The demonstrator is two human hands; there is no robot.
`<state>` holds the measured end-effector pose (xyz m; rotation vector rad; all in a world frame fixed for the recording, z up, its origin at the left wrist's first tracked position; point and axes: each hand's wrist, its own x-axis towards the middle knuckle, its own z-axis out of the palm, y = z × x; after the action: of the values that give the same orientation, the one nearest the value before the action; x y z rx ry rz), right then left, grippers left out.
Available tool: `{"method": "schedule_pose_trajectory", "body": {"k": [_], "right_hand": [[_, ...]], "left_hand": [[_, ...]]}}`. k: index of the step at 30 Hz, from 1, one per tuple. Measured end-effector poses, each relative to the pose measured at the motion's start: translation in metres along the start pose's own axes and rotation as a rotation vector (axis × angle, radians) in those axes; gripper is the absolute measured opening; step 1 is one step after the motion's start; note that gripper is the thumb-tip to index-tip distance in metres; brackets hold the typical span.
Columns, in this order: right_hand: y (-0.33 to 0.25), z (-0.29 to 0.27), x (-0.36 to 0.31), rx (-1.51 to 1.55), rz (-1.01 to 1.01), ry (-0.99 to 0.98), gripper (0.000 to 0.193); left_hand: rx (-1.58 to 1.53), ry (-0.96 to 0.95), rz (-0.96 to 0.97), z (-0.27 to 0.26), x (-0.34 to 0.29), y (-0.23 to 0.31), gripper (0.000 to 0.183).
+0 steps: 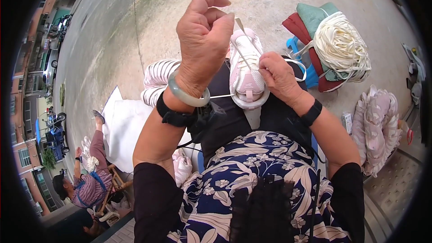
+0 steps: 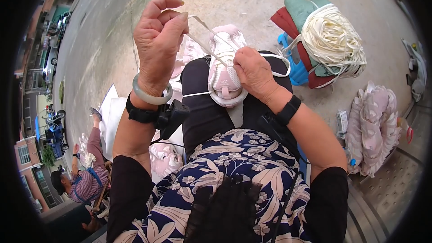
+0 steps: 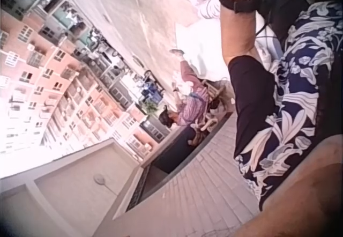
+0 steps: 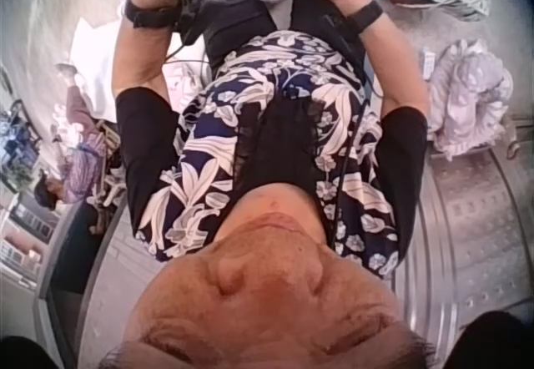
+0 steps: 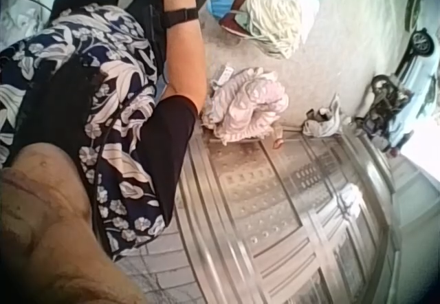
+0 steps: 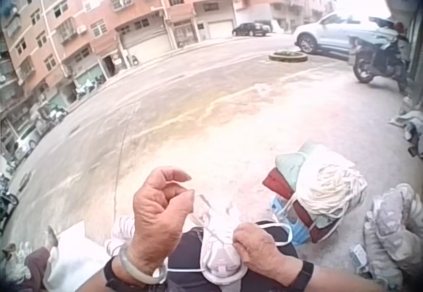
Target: The recorder is lacing white and pink sneakers while seated outdoors.
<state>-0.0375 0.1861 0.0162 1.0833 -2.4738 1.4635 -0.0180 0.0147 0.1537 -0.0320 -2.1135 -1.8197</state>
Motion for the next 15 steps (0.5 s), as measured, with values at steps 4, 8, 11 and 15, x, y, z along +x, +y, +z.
{"method": "schedule_pose_trajectory", "body": {"k": [4,8,11,15], "right_hand": [[0.001,0.006,0.002,-0.022,-0.005,-0.001,0.007],[0.003,0.01,0.006,-0.103,-0.045,0.0,0.007],[0.002,0.011,0.009,-0.14,-0.049,-0.013,0.006],[0.005,0.011,0.009,-0.078,0.008,-0.003,0.005]], "left_hand": [[-0.038,0.028,-0.009,-0.009,-0.001,-0.004,0.022],[-0.042,0.064,0.011,-0.013,-0.001,-0.008,0.022],[-0.057,0.07,0.009,-0.014,-0.001,-0.009,0.022],[-0.062,0.08,0.024,-0.018,-0.001,-0.012,0.022]]}}
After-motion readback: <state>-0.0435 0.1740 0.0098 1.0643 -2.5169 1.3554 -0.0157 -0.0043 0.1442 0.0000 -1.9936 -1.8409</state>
